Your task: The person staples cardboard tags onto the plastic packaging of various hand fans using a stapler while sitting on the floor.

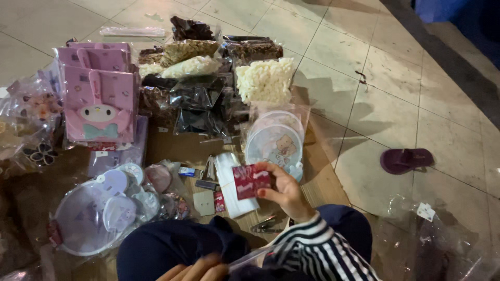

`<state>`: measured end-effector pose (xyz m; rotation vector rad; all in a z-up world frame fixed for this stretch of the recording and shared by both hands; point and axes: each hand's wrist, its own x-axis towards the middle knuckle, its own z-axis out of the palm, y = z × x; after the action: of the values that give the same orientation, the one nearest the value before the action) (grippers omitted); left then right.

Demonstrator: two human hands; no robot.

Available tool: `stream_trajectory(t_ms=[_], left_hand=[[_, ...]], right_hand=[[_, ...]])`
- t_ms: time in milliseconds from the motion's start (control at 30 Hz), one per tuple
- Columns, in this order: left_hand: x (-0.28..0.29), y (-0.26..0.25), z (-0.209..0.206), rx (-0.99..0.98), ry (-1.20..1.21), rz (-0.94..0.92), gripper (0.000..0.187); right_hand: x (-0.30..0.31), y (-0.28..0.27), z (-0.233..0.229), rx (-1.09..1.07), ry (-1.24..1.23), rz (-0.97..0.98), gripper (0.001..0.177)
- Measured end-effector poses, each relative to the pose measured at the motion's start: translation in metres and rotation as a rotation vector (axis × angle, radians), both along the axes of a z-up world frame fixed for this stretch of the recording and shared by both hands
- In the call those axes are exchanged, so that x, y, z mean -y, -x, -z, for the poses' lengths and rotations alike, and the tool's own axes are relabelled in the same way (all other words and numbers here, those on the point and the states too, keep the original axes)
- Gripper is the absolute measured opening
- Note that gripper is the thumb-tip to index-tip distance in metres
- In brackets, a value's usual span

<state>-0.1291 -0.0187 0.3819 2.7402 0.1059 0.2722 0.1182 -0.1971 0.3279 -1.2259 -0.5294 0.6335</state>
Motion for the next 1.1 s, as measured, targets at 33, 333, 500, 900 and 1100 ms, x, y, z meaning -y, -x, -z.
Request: stream_trajectory(t_ms=[33, 333, 500, 900, 1100], left_hand=[[0.012, -0.013, -0.011, -0.030, 0.014, 0.003, 0.029], [0.036, -0.042, -0.002, 0.223, -0.007, 0.075, 0.010], [0.034, -0.043, 0.018, 0.157, 0.012, 0.109, 0.009], [0.027, -0.048, 0.014, 0.081, 0.068, 0.180, 0.021], [0.015, -0.050, 0.009, 0.063, 0.100, 0.223, 0.041]], right_hand=[[0.010, 0.003, -0.021, 0.018, -0.038, -0.078, 0.051], [0.033, 0.052, -0.046, -0.036, 0.276, -0.109, 0.046], [0.038, 0.056, -0.047, 0.155, 0.248, -0.110, 0.027], [0.042, 0.058, -0.039, 0.312, 0.264, -0.068, 0.012], [0.037, 0.059, -0.041, 0.333, 0.312, -0.111, 0.018]])
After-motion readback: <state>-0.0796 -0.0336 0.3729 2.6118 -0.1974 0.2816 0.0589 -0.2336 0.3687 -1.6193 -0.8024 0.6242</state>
